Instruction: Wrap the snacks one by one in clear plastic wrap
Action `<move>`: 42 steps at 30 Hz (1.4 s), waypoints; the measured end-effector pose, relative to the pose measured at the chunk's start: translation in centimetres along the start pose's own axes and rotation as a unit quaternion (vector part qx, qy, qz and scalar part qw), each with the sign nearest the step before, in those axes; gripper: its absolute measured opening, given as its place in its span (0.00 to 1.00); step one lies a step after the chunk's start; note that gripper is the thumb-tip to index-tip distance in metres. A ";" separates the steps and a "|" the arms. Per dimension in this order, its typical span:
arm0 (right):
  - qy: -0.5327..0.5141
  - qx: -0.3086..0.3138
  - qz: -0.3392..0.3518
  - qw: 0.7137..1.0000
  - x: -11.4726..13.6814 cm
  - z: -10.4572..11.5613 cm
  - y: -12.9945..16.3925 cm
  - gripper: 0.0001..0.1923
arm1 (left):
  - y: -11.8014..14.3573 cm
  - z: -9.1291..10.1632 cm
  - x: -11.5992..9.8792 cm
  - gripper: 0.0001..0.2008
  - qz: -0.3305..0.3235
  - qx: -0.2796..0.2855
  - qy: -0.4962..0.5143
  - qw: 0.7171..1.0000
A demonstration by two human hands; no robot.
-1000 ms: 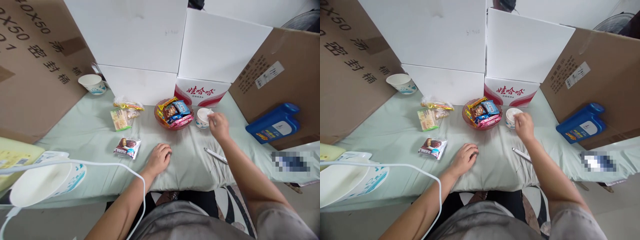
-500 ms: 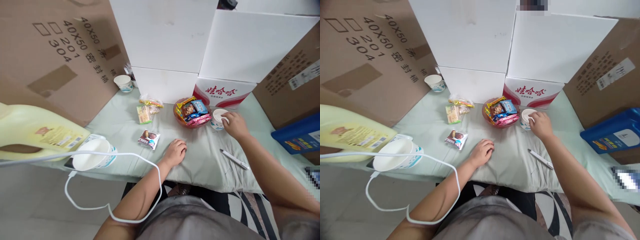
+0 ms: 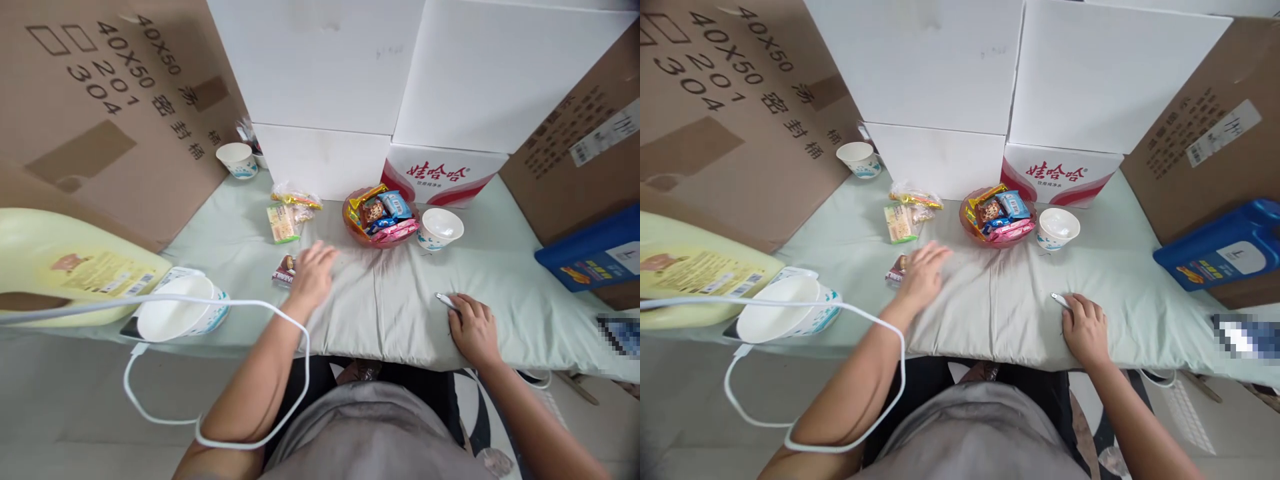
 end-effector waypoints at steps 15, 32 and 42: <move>-0.023 -0.018 -0.006 1.000 -0.4 -0.2 0.0 0.15 | 1.0 1.9 -5.7 0.11 0.006 -0.193 0.059 0.979; -0.164 0.119 0.125 0.971 14.2 4.0 -3.3 0.15 | 7.2 -3.3 -9.3 0.25 -0.080 -0.158 0.071 0.982; 0.002 0.198 -0.004 0.980 6.6 2.5 -2.4 0.16 | 7.2 -3.8 -7.1 0.16 -0.035 -0.141 0.155 0.977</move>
Point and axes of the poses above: each hand's wrist, its own y-axis away from the middle knuckle, its own z-axis out of the back of the hand, x = y × z, the point moved 6 cm from there along -y, towards the middle knuckle, and after that the axes turned 4 degrees about x, right-handed, at the moved point
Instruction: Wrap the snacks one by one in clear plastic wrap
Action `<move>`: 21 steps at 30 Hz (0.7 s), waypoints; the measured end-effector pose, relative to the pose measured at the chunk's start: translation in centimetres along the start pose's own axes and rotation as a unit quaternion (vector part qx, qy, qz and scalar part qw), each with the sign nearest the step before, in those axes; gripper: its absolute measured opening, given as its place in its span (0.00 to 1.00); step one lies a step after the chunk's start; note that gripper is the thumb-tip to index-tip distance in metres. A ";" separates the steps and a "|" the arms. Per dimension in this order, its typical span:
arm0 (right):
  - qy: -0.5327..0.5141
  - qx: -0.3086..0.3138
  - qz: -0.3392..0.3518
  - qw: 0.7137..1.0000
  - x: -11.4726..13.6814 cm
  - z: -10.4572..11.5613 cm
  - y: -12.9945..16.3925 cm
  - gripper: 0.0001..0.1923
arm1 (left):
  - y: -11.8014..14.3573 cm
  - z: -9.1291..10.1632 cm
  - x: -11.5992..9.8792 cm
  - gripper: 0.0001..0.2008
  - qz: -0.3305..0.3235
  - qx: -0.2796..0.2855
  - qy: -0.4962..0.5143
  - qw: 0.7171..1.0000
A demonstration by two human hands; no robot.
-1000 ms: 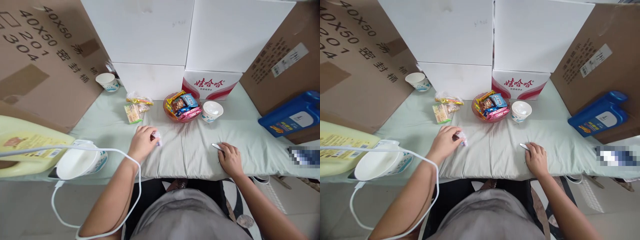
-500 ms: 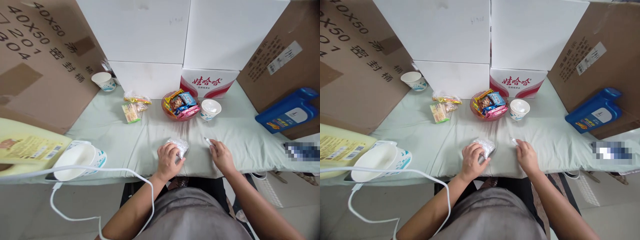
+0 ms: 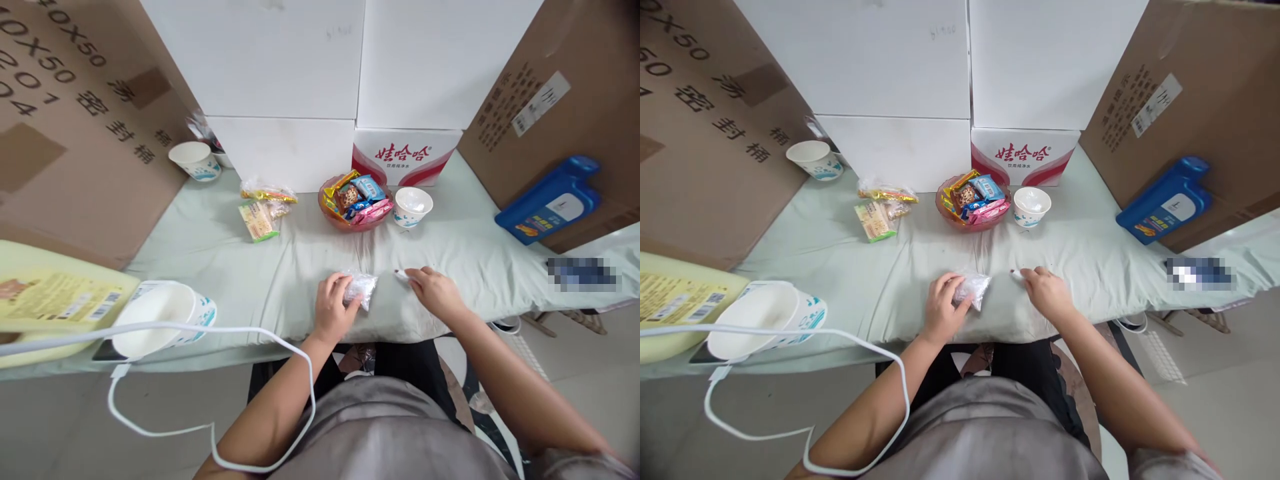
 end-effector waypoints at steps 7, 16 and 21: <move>-0.079 -0.173 0.001 0.982 0.8 -0.2 -0.4 0.13 | -0.1 0.0 1.9 0.07 0.052 -0.050 0.093 0.993; -0.281 -0.112 0.168 0.938 11.4 -2.2 -0.4 0.24 | 0.9 0.2 4.5 0.07 0.180 -0.103 0.136 0.969; -0.407 -0.182 0.144 0.883 8.6 -3.4 -1.1 0.09 | 0.6 0.3 5.0 0.09 0.193 -0.132 0.141 0.962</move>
Point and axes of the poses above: each hand's wrist, its own y-axis away from the middle knuckle, its own z-axis out of the back of the hand, x = y × z, the point moved 6 cm from there along -y, towards the middle knuckle, and after that the axes turned 4 degrees about x, right-handed, at the moved point
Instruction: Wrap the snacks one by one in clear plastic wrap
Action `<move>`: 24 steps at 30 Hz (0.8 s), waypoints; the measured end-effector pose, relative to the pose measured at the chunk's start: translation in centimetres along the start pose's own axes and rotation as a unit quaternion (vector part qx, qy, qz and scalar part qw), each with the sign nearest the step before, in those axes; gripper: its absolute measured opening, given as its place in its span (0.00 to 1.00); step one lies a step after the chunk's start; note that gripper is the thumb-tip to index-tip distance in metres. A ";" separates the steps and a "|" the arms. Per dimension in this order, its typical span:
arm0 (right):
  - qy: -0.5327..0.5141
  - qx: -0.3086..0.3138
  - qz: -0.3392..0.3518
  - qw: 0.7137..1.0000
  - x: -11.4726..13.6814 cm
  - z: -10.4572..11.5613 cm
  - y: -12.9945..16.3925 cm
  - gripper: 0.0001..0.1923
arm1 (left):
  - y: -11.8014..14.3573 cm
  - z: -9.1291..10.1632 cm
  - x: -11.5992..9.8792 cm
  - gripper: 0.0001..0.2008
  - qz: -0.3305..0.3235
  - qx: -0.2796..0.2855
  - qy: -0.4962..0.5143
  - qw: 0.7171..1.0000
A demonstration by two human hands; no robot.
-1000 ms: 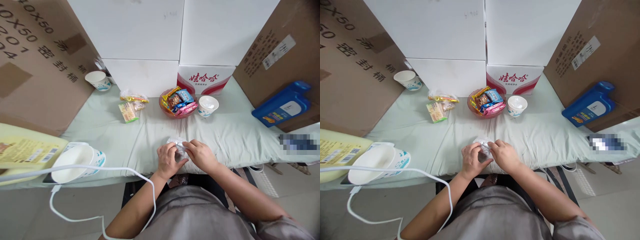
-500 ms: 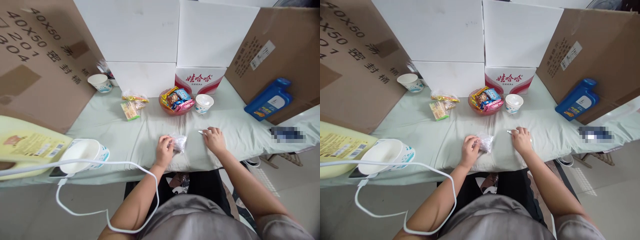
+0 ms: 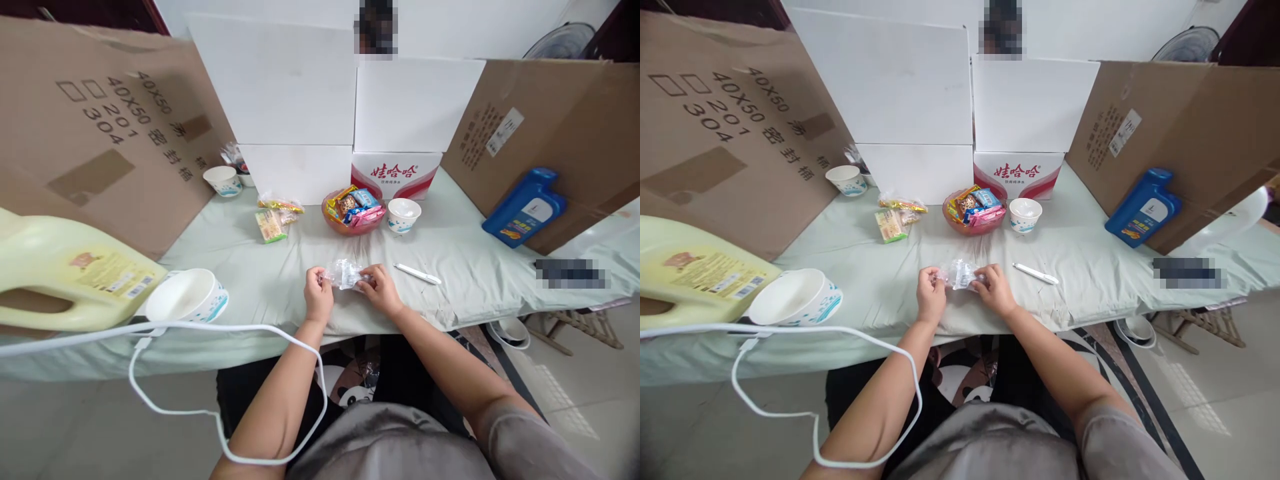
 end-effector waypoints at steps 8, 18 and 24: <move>-0.008 -0.050 -0.006 0.999 -0.8 0.5 1.2 0.11 | -0.2 -1.1 -1.8 0.13 -0.107 0.099 -0.014 0.989; -0.029 -0.060 -0.051 0.996 -2.2 0.7 0.6 0.09 | -0.2 -1.7 -1.1 0.08 -0.117 0.049 -0.099 0.987; -0.053 -0.072 -0.085 0.992 -2.6 0.6 0.4 0.10 | -0.8 -2.0 -1.5 0.02 -0.119 0.051 -0.103 0.986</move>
Point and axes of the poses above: each hand's wrist, its own y-axis away from the middle knuckle, its own z-axis out of the back of the hand, x = y × z, the point moved 6 cm from there along -y, towards the middle knuckle, and after that the axes turned 4 degrees about x, right-handed, at the moved point
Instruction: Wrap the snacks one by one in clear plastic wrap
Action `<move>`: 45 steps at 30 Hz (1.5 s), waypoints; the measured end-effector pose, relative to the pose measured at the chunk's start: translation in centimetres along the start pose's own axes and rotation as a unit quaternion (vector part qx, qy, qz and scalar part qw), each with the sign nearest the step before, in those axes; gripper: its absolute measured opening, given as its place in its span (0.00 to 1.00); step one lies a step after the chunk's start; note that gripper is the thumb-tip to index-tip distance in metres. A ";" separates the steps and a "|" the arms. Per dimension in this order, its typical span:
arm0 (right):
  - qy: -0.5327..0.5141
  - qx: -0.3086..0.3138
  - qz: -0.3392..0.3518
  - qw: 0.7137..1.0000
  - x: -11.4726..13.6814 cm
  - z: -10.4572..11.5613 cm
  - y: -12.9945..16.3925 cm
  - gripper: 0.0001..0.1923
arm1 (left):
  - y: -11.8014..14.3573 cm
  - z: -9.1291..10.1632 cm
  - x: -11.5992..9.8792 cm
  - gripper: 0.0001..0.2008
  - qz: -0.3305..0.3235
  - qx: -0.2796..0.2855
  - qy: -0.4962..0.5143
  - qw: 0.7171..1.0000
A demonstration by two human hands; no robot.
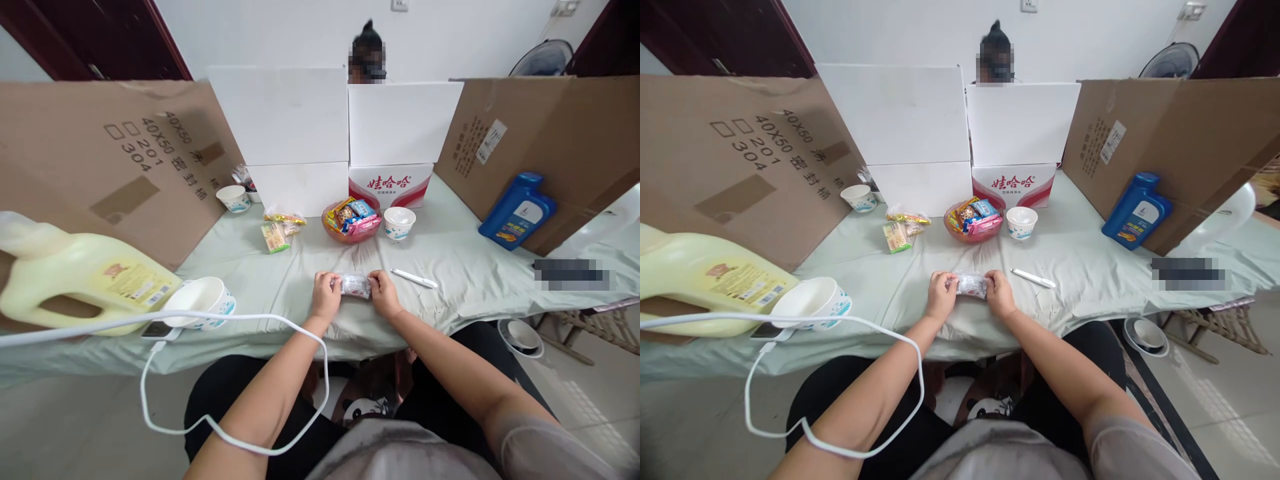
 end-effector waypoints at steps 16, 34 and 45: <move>-0.022 -0.008 -0.092 0.996 -2.4 8.7 -7.8 0.09 | -7.6 3.7 -2.2 0.07 -0.056 0.036 0.041 0.997; 0.231 0.197 0.138 0.943 3.6 5.2 -3.5 0.15 | -4.0 -0.9 -3.3 0.27 -0.224 0.311 -0.188 0.905; 0.125 0.142 0.106 0.976 1.5 5.0 -4.8 0.14 | -5.0 -0.9 -1.4 0.10 0.029 0.292 0.036 0.955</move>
Point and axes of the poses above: each hand's wrist, its own y-axis away from the middle knuckle, its own z-axis out of the back of the hand, x = y × z, the point moved 6 cm from there along -y, towards the middle knuckle, and after that the axes turned 4 degrees about x, right-handed, at the moved point
